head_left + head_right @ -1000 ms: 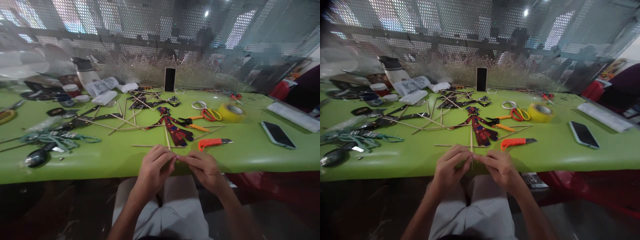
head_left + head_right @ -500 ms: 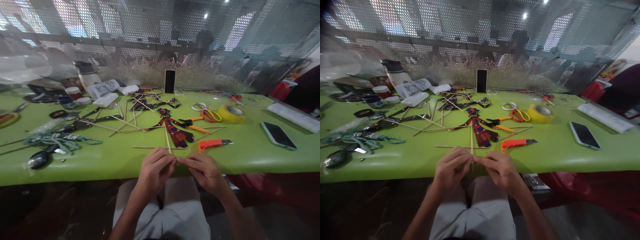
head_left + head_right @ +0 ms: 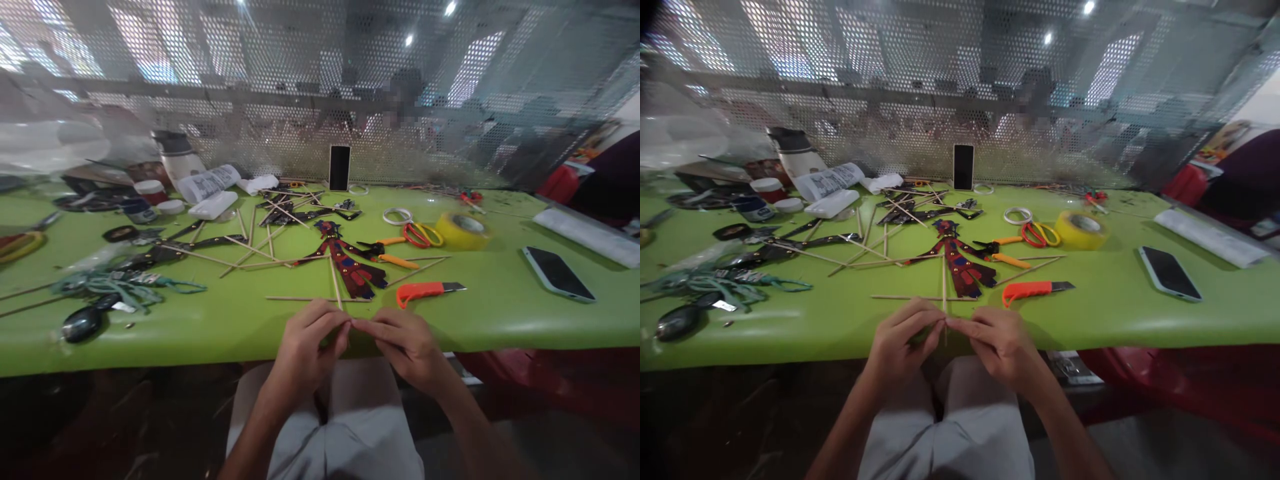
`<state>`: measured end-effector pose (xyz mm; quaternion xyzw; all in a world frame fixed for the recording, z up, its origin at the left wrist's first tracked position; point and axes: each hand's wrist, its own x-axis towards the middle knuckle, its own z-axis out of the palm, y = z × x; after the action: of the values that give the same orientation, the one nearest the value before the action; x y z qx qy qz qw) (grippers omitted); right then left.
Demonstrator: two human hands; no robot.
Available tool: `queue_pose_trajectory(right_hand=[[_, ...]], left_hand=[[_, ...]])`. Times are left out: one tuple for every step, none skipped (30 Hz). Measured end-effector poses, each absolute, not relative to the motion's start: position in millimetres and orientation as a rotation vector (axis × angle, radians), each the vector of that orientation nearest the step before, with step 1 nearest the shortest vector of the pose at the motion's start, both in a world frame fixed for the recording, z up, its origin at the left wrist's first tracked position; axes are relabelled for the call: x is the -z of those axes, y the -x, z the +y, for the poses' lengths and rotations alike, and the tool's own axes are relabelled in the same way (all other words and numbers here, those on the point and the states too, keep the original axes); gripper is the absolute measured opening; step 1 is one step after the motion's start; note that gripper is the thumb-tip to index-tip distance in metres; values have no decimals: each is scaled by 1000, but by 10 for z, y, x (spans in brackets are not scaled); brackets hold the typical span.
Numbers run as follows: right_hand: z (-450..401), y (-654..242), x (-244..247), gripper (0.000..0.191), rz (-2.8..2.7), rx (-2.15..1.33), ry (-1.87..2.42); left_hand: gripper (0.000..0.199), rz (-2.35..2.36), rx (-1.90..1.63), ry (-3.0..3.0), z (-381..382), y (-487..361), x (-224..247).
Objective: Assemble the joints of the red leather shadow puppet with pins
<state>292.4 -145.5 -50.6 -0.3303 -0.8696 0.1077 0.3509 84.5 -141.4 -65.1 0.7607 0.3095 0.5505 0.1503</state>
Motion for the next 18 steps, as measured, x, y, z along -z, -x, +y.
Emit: queue_pose_trajectory(right_hand=[[-1453,-2922,506,38,-2253,-281,852],[-1452,-2920,505,38,-2254,-281,845],[-1451,-2917,503,38,-2256,-277,840],[-1452,-2916,500,38,-2257,-271,834],[-1453,-2916,497,38,-2260,-269,832],[-1454,-2916,496,39,-2265,-271,828],[-1455,-2917,496,40,-2269,-276,824],[-1456,-2919,499,40,-2271,-283,819],[-1455,-2920,503,41,-2273,-292,813],[-1452,-2921,507,42,-2272,-300,807],[-1449,-2920,510,42,-2270,-305,804],[-1444,-2918,507,42,-2269,-310,801],[-1440,-2915,498,42,-2268,-316,798],[-1439,-2911,480,42,-2268,-326,797],[-1442,-2908,454,42,-2261,-343,802],[-1455,-2907,424,42,-2243,-370,814],[-1478,-2910,394,41,-2211,-422,833],[-1516,-2920,375,40,-2163,-509,836]], left_hand=[[11,892,-1580,-2191,-1412,-845,655],[12,892,-1580,-2195,-1410,-847,658],[12,889,-1584,-2199,-1408,-848,660],[11,885,-1591,-2200,-1407,-849,661],[11,881,-1599,-2198,-1407,-851,660],[11,878,-1609,-2194,-1407,-851,659],[11,872,-1618,-2189,-1408,-851,659],[12,867,-1625,-2183,-1409,-851,660],[12,861,-1630,-2177,-1410,-850,664],[12,855,-1631,-2171,-1410,-848,670],[12,847,-1630,-2165,-1408,-848,678],[13,839,-1630,-2157,-1404,-848,688],[13,831,-1628,-2150,-1398,-850,697],[13,822,-1625,-2141,-1391,-852,703],[13,810,-1620,-2134,-1386,-852,703],[12,800,-1614,-2125,-1385,-848,693],[12,795,-1606,-2113,-1392,-836,674],[12,800,-1595,-2097,-1412,-810,646]])
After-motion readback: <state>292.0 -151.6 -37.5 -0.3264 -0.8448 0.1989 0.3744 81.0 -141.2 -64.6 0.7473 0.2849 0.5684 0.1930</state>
